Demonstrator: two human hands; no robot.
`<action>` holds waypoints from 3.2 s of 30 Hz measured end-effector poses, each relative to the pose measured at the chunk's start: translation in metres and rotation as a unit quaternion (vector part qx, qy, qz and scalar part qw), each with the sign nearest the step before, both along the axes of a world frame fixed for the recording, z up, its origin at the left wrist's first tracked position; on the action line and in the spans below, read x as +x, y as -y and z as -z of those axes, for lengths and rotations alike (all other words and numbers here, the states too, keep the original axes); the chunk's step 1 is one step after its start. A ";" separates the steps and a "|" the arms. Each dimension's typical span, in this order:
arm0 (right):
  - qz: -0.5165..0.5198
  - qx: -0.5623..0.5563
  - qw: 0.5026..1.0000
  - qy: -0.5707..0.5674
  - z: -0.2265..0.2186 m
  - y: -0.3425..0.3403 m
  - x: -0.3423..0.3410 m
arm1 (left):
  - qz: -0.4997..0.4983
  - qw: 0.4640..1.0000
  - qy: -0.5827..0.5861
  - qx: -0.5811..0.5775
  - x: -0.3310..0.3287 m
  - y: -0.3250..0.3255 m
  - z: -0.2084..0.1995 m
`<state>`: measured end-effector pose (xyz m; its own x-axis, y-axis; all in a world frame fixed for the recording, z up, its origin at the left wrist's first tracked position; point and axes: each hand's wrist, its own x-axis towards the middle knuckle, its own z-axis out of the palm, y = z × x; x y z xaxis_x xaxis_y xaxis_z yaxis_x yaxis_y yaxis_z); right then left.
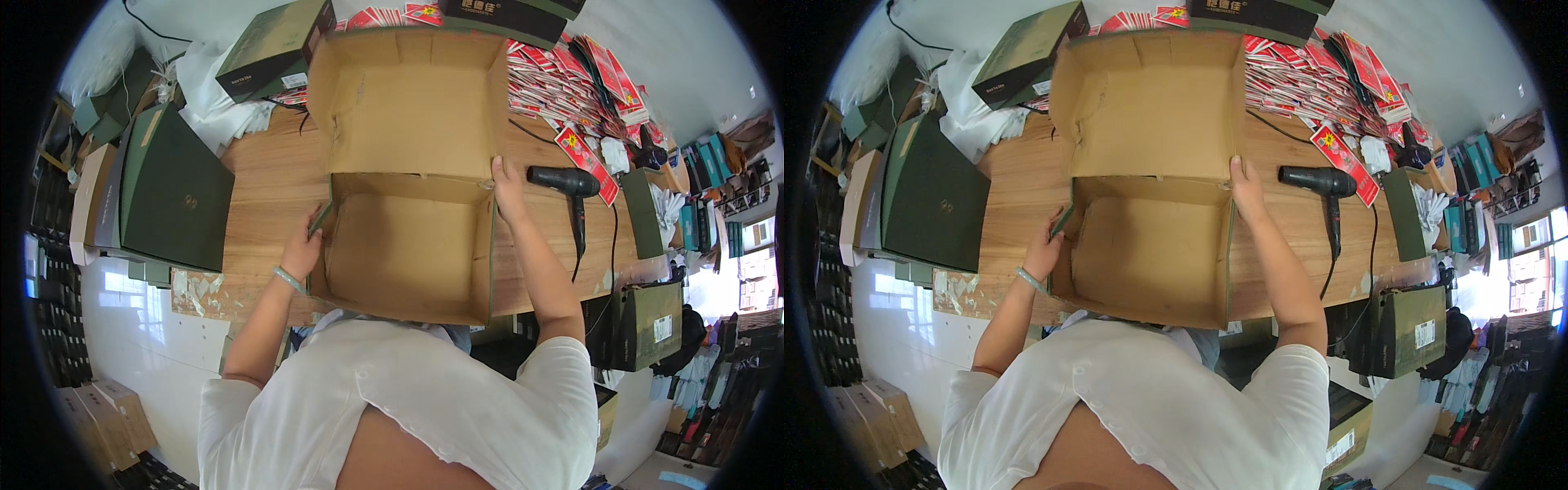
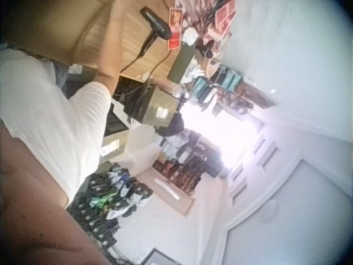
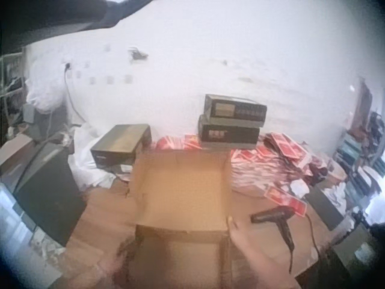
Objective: The person packs shoes into green cardboard boxes, places tissue paper on top, closes the boxes, and uses a heat gun to apply labels. The person then stacks the finished boxes on the floor and repeats the process with additional boxes.
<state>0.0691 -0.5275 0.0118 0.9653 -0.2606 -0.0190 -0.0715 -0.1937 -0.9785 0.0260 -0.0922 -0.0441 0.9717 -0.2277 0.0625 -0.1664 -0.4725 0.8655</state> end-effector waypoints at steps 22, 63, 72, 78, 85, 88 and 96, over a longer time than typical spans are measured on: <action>-0.153 0.150 0.973 -0.089 -0.008 -0.008 -0.157 | -0.007 0.905 -0.272 -0.327 -0.092 -0.010 -0.084; 0.299 -0.490 0.771 -0.276 0.115 0.284 -0.085 | -0.124 0.942 0.306 0.062 -0.008 -0.103 -0.187; 0.250 -0.212 0.904 -0.275 0.147 0.305 -0.048 | -0.160 0.941 0.296 0.041 0.102 -0.088 -0.190; 0.156 0.358 0.904 -0.171 0.094 0.203 -0.049 | -0.217 0.917 0.332 0.029 0.179 -0.064 -0.199; 0.161 0.241 0.951 -0.111 0.022 0.057 -0.125 | -0.179 0.936 0.298 -0.060 0.176 -0.016 -0.201; 0.147 0.171 0.972 -0.068 -0.014 0.000 -0.150 | -0.188 0.936 0.291 -0.056 0.156 -0.015 -0.194; 0.033 0.087 0.989 0.115 -0.085 -0.084 -0.162 | -0.201 0.930 0.299 -0.075 0.130 -0.003 -0.168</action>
<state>-0.0926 -0.4433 0.0965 0.9300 -0.3361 0.1486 0.1494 -0.0238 -0.9885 0.1562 -0.0894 0.1236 0.7581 0.2019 0.6201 -0.4742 -0.4821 0.7367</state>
